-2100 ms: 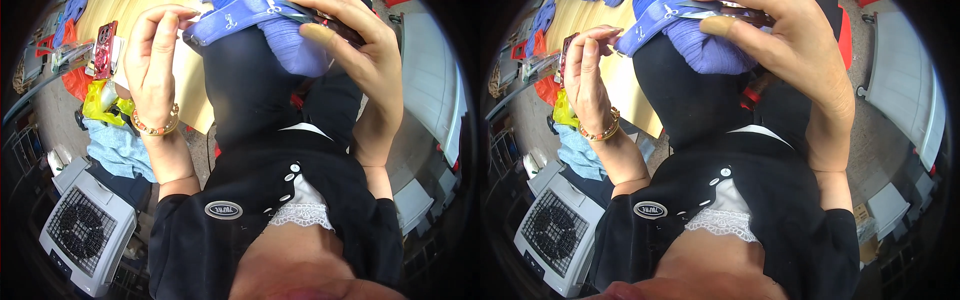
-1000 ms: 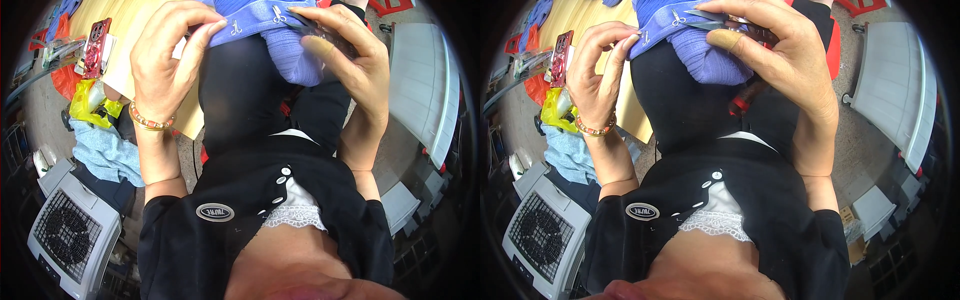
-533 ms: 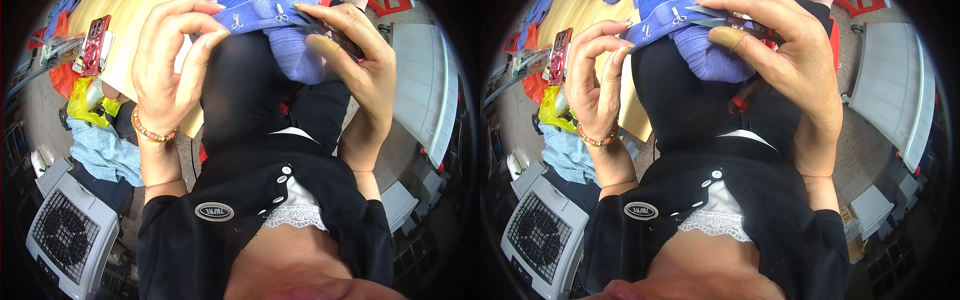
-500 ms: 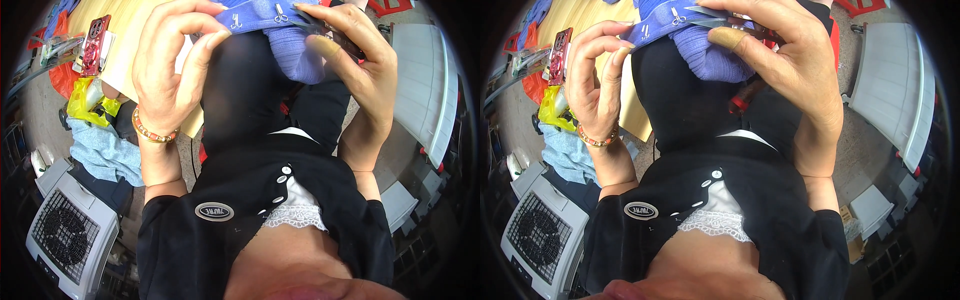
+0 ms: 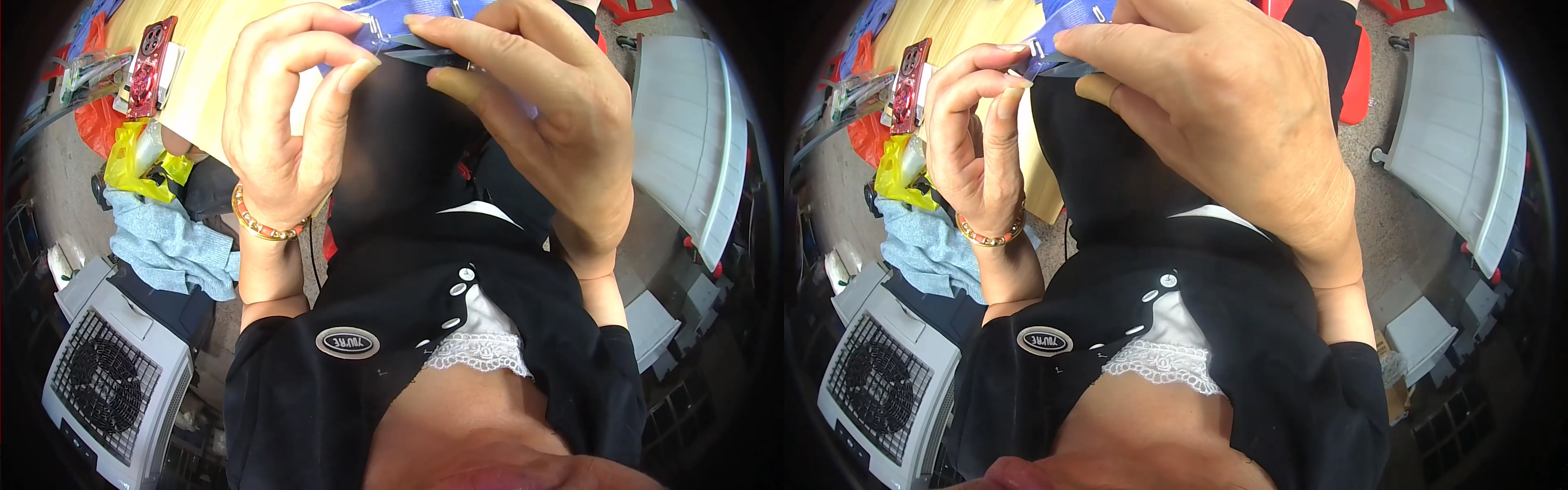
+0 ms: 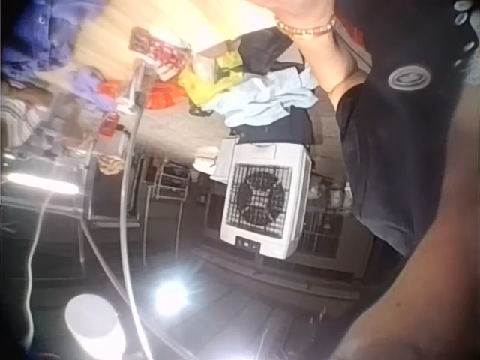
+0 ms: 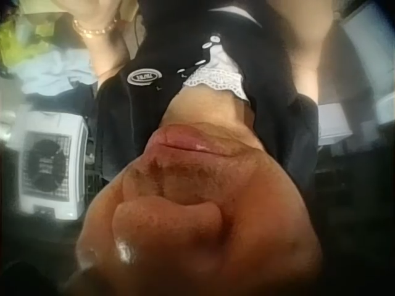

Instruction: Trimming excess threads from blue garments using thread snips.

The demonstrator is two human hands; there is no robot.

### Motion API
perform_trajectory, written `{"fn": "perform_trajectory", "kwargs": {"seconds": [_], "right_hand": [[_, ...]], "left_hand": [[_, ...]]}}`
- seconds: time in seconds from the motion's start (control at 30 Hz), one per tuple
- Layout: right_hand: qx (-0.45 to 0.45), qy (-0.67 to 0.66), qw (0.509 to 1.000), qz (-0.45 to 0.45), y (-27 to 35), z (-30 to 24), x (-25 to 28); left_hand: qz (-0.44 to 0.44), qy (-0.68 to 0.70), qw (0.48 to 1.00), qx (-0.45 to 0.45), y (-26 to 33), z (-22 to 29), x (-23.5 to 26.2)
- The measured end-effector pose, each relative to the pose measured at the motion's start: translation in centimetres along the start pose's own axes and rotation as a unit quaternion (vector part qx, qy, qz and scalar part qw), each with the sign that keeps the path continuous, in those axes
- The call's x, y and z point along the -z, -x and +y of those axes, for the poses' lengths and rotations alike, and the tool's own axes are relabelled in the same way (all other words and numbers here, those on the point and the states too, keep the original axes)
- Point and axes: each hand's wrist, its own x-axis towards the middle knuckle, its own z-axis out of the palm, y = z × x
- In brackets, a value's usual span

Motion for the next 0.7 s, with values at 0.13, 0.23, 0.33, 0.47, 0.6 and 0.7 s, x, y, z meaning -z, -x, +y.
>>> {"fn": "perform_trajectory", "kwargs": {"seconds": [0.13,0.23,0.33,0.47,0.6,0.7], "right_hand": [[0.019,0.037,0.999,0.005,-0.1,-0.2,-0.2],[0.03,0.055,0.998,0.007,-0.4,-0.8,-0.1],[-0.11,-0.007,0.993,-0.052,-1.2,-2.2,0.5],[-0.052,0.038,0.998,-0.016,-0.7,-1.0,-0.6],[0.023,0.064,0.997,0.023,-0.4,-0.6,-0.8],[-0.005,0.045,0.999,0.018,-0.3,-0.7,-0.5]], "left_hand": [[0.021,0.043,0.999,0.01,0.2,-0.1,-0.2],[0.023,0.05,0.998,0.008,0.3,-0.2,-0.2],[0.025,0.049,0.998,0.007,0.4,-0.3,-0.2],[0.018,0.027,0.999,0.002,0.4,-0.2,-0.1],[0.018,0.032,0.999,0.003,0.4,-0.2,-0.1],[0.016,0.037,0.999,0.002,0.3,-0.1,-0.2]]}}
